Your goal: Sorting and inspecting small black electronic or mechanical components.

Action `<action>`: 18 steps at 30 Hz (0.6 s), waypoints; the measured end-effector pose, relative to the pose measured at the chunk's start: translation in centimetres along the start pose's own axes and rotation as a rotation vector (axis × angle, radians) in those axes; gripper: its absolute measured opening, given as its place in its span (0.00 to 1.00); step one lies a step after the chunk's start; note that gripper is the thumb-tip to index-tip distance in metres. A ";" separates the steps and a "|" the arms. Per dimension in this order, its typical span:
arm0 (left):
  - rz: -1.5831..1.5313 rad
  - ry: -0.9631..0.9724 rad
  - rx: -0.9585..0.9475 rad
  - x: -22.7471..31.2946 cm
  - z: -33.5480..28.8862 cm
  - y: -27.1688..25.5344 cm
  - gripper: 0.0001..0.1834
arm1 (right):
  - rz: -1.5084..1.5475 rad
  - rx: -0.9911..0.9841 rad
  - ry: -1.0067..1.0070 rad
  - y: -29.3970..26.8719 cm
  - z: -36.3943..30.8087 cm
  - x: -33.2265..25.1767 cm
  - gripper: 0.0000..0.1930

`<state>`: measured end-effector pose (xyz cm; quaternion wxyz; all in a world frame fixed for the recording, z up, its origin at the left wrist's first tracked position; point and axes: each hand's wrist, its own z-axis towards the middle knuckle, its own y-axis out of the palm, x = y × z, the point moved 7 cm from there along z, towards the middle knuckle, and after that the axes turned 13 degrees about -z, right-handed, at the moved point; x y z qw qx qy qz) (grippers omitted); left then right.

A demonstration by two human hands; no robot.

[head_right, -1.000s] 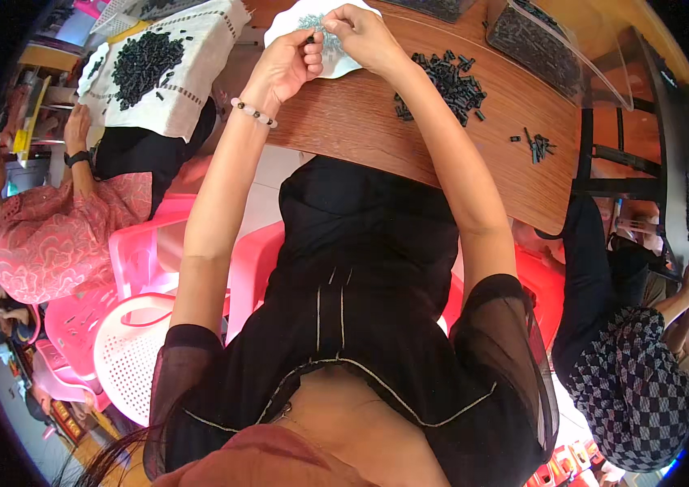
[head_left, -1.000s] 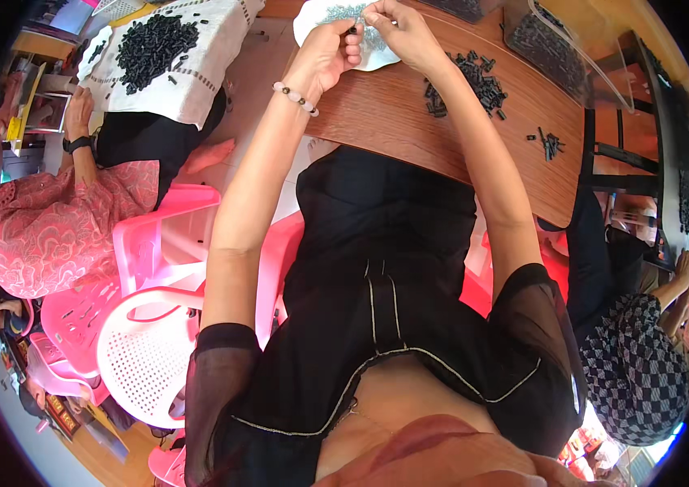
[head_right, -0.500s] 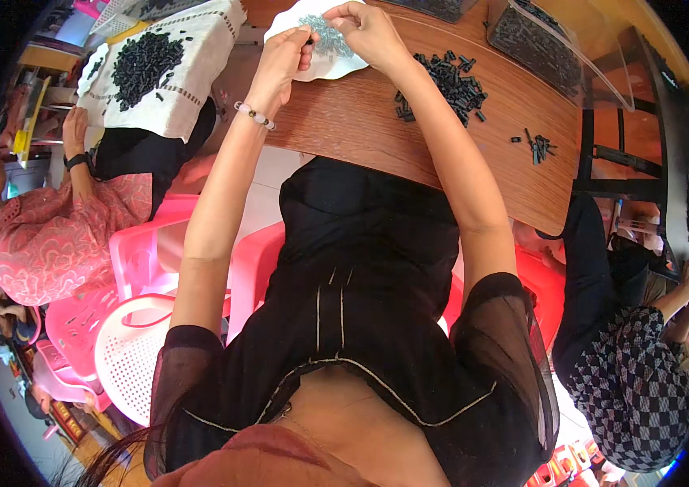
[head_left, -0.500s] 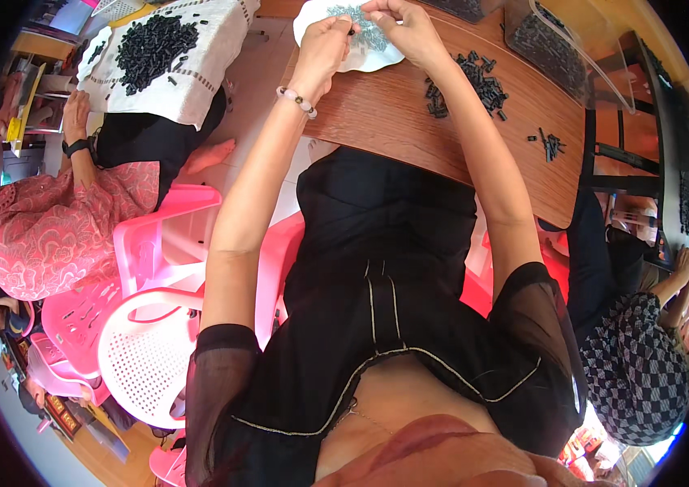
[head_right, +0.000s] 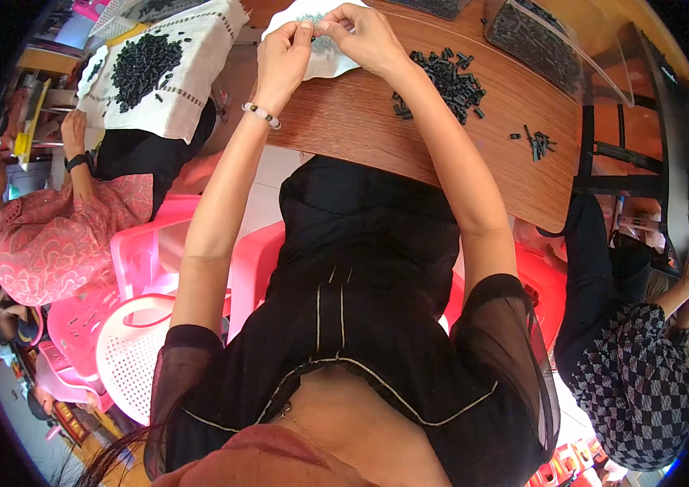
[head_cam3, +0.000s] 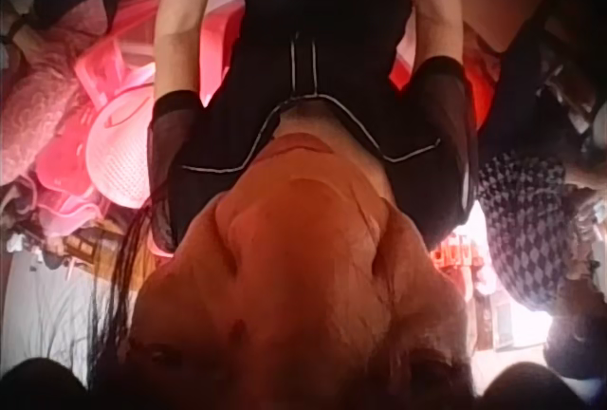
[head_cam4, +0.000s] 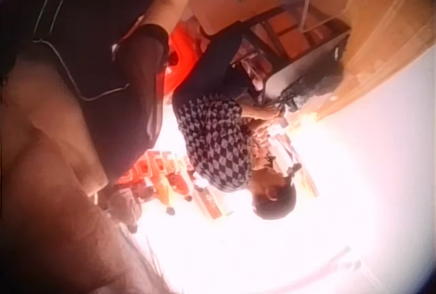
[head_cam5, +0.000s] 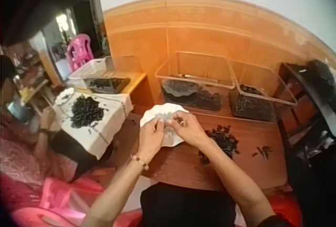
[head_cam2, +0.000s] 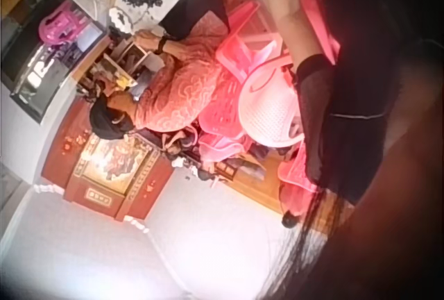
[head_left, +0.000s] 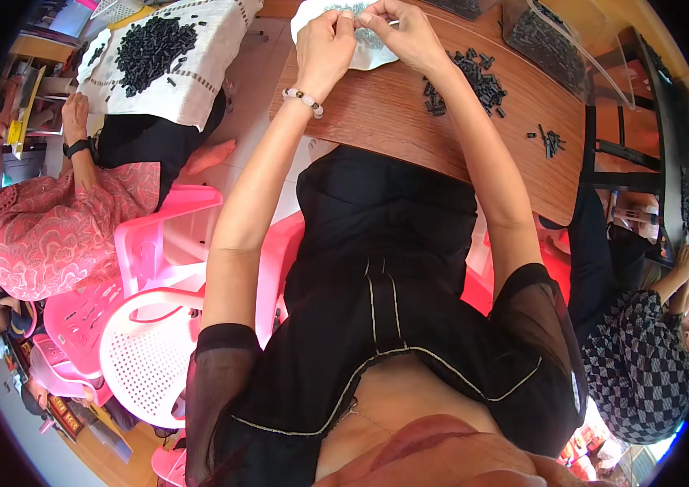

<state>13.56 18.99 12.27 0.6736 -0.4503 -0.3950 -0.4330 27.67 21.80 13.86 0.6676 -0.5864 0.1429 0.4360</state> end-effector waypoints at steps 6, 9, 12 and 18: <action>0.014 0.039 0.030 -1.3 0.8 -0.3 0.16 | 0.052 0.035 0.025 -0.3 -0.1 1.1 0.10; 0.067 -0.029 -0.088 -1.3 0.6 0.2 0.17 | 0.001 0.024 0.032 -0.7 -0.5 1.4 0.09; 0.080 -0.006 -0.108 -1.3 0.8 0.3 0.18 | 0.039 0.015 0.043 -0.7 -0.8 1.7 0.09; 0.000 -0.116 -0.156 -2.4 1.0 0.7 0.21 | 0.042 0.029 0.051 -1.5 -1.7 2.0 0.09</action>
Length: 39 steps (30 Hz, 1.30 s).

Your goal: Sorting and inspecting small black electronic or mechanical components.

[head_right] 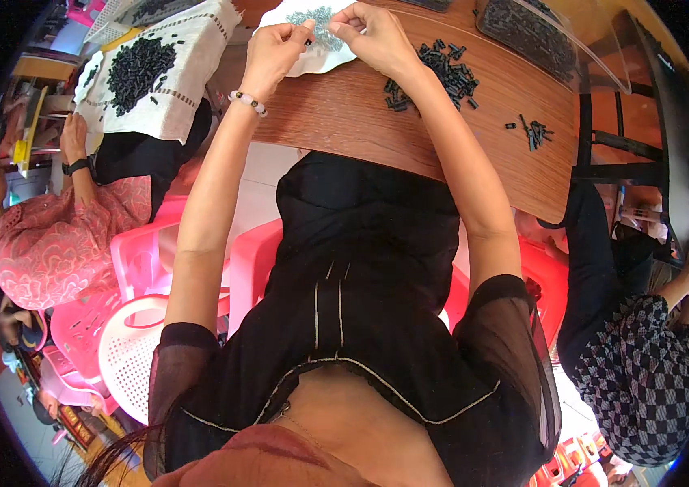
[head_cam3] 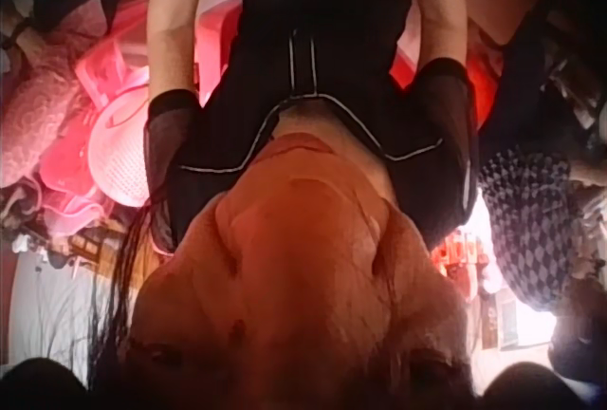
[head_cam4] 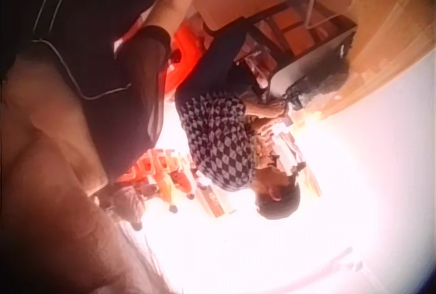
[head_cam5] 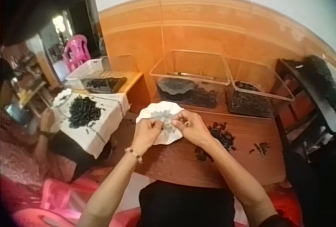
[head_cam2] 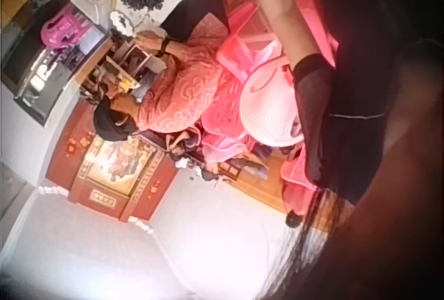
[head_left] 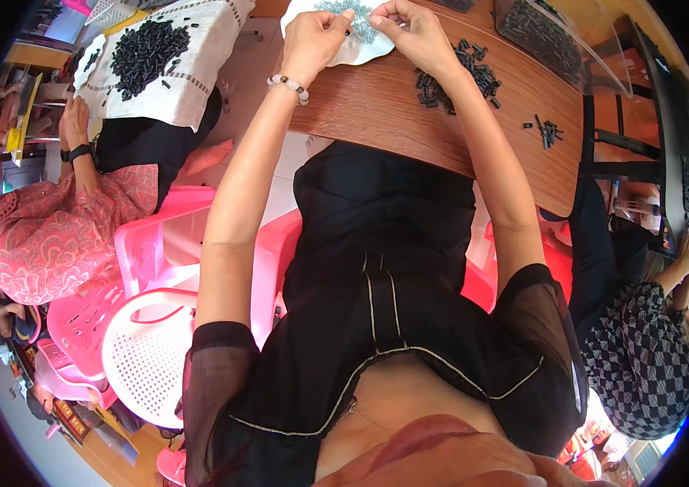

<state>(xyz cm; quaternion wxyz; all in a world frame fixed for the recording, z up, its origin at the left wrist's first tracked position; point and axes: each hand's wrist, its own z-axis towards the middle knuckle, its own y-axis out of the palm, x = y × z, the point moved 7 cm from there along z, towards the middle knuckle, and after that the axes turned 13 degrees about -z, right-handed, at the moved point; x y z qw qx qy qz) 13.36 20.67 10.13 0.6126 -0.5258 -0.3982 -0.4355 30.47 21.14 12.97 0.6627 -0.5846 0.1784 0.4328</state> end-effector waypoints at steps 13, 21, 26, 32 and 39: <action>-1.152 -0.346 -0.094 3.4 -8.2 3.3 0.14 | -0.083 0.286 -0.320 -3.4 -8.2 -6.6 0.07; -1.149 -0.126 0.054 5.5 -14.9 5.4 0.12 | -0.145 0.312 -0.423 -4.6 -14.0 -7.3 0.07; -1.101 -0.017 0.039 6.0 -16.9 6.5 0.13 | -0.179 0.298 -0.358 -5.8 -16.1 -7.9 0.08; -0.983 0.140 0.102 6.8 -18.4 6.9 0.13 | -0.245 0.332 -0.392 -6.8 -17.7 -8.6 0.09; -1.048 0.141 0.089 6.7 -19.2 7.8 0.18 | -0.237 0.353 -0.397 -7.1 -18.6 -8.8 0.10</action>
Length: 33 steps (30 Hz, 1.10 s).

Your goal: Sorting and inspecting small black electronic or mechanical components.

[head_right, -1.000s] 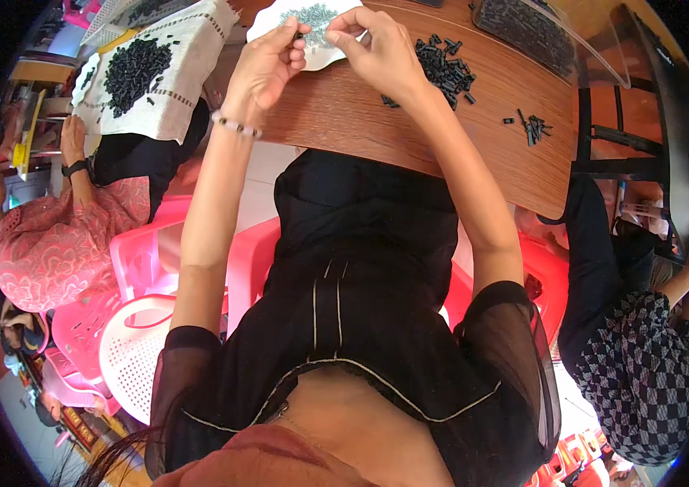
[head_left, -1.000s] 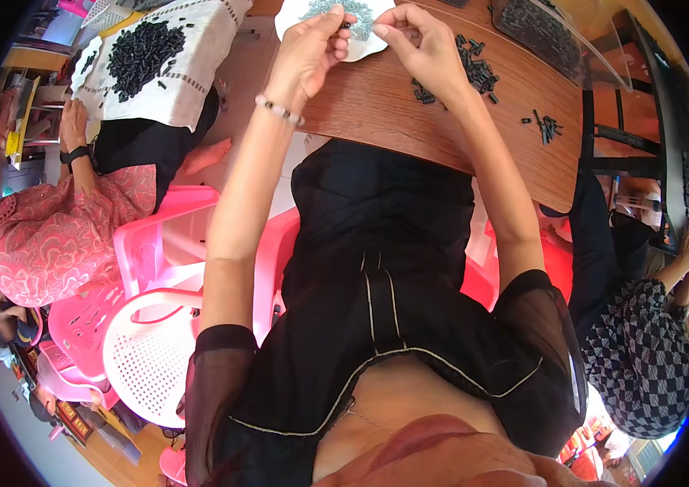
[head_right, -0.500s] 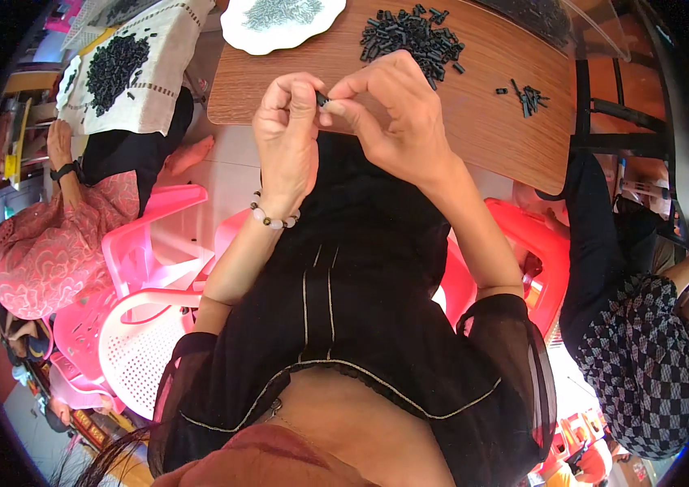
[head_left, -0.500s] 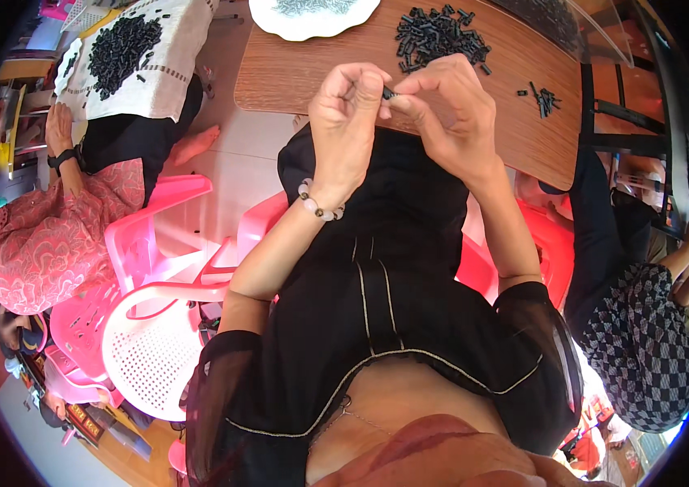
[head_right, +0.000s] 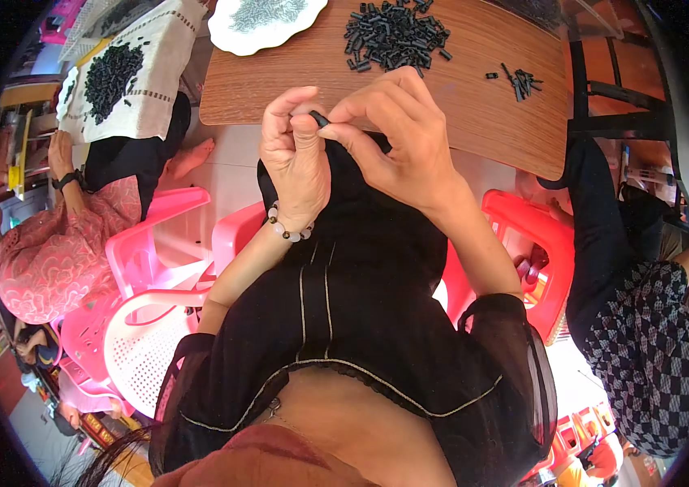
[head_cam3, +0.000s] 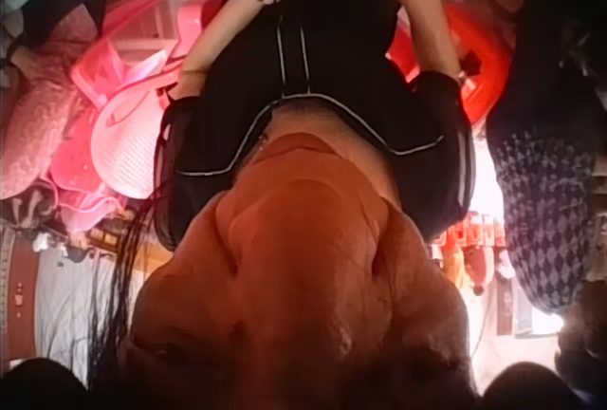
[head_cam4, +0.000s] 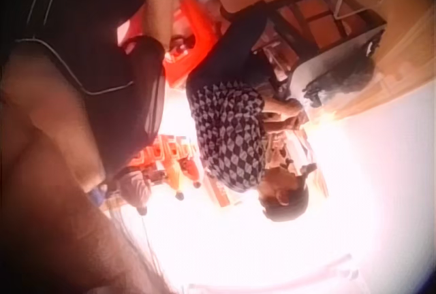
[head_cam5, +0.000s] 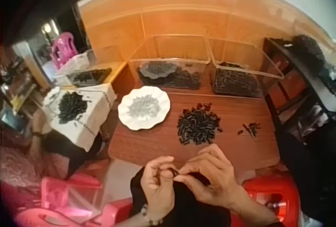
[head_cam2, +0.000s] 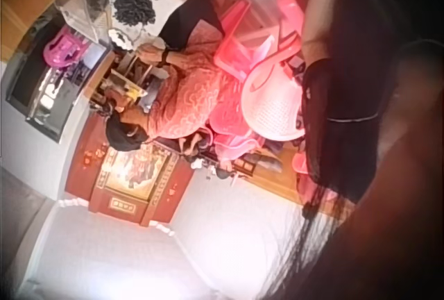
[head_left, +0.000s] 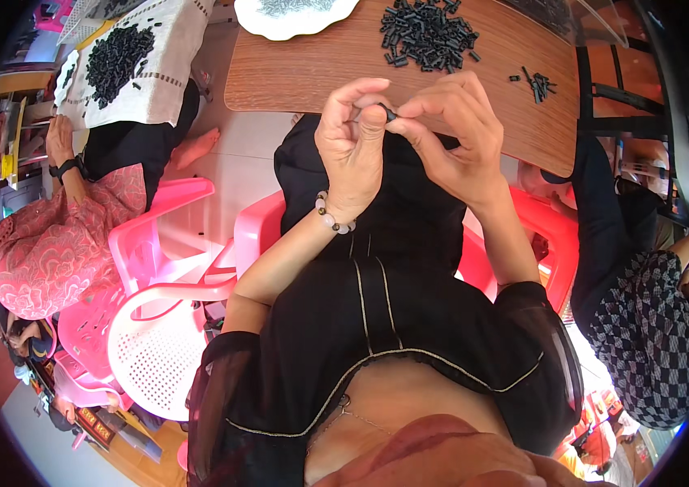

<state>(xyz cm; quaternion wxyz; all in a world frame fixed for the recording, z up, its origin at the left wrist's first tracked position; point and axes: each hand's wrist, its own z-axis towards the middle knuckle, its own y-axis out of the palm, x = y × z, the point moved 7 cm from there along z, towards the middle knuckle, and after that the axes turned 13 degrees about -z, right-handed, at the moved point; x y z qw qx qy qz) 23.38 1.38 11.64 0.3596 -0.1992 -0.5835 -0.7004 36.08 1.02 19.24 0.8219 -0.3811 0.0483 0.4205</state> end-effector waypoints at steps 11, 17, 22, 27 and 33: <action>-0.245 -0.274 0.048 -2.0 -0.7 0.0 0.23 | 0.100 -0.112 0.063 0.8 -0.5 1.5 0.10; -0.353 -0.466 0.092 -3.2 -1.4 0.1 0.20 | 0.280 -0.081 0.317 1.4 -2.4 4.1 0.08; -0.408 -0.553 0.135 -4.0 -1.9 0.0 0.16 | 0.436 -0.038 0.419 2.1 -4.0 4.8 0.07; -0.433 -0.574 0.153 -5.0 -1.9 -0.5 0.14 | 0.489 -0.012 0.480 2.6 -4.9 5.1 0.08; -0.422 -0.651 0.206 -5.0 -2.1 -0.8 0.12 | 0.459 -0.094 0.521 3.0 -5.2 5.3 0.11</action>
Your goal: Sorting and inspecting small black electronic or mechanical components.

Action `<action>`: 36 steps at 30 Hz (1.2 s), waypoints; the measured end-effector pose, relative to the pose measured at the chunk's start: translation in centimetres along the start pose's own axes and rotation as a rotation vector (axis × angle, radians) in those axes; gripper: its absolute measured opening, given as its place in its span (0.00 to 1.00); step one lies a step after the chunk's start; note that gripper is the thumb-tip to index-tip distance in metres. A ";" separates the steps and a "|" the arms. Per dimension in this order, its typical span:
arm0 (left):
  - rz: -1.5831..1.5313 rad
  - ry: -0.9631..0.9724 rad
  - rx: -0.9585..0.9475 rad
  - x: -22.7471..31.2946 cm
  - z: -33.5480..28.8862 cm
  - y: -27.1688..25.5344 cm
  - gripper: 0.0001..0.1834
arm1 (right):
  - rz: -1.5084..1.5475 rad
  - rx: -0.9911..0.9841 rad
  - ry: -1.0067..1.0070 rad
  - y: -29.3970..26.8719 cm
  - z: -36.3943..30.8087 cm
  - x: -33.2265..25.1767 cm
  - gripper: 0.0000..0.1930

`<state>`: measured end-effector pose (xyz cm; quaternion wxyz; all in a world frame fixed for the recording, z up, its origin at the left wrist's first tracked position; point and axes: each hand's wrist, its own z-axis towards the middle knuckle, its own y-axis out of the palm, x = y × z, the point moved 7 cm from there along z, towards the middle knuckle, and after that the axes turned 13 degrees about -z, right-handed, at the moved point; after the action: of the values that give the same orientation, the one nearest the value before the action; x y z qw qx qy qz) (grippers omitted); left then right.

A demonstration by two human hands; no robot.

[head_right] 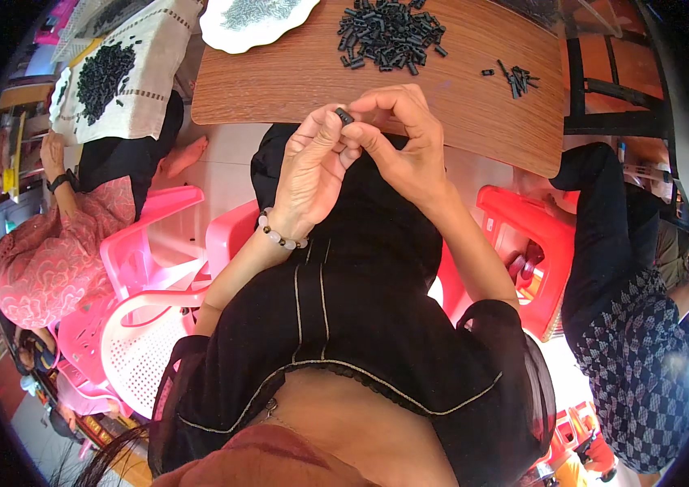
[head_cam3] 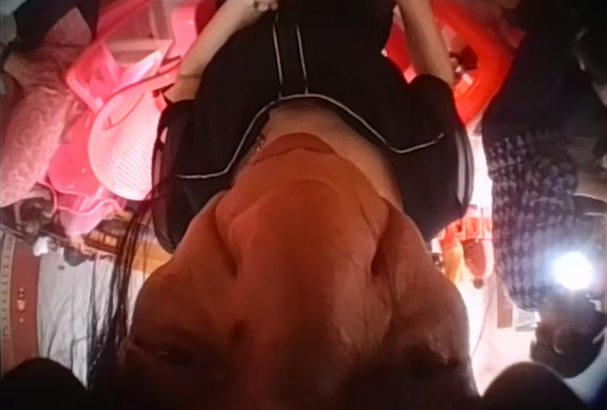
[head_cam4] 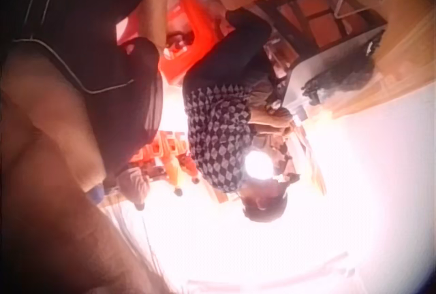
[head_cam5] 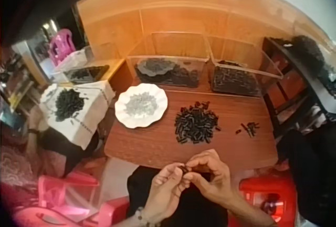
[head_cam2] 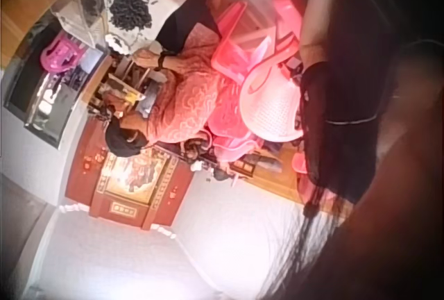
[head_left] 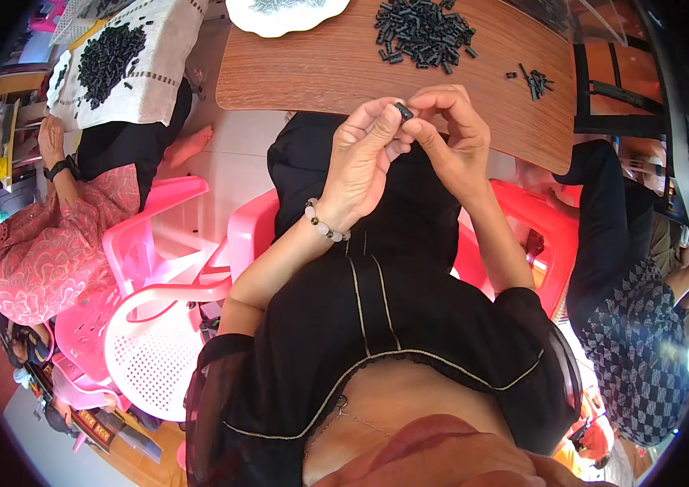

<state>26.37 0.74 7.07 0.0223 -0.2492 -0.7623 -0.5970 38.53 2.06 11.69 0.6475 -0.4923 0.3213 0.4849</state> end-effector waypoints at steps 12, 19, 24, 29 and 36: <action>-0.005 -0.078 -0.042 -0.8 0.5 -0.5 0.11 | -0.077 -0.130 -0.141 -0.1 1.1 -1.6 0.14; 0.064 -0.160 -0.016 -0.9 0.0 -1.2 0.14 | -0.109 -0.202 -0.146 0.3 0.8 -0.8 0.12; 0.049 -0.279 -0.061 -1.2 -0.2 -1.7 0.16 | -0.032 -0.184 -0.077 0.3 0.3 -0.2 0.12; 0.063 -0.314 -0.039 -1.2 -0.3 -2.4 0.17 | -0.102 -0.189 -0.100 0.6 0.0 0.5 0.13; -0.003 -0.329 -0.019 -1.5 -0.1 -3.3 0.16 | -0.186 -0.251 -0.096 0.4 0.3 0.8 0.14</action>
<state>26.29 -0.43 3.60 -0.1061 -0.3424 -0.7503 -0.5555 38.41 2.64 10.98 0.6375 -0.5731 0.1798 0.4825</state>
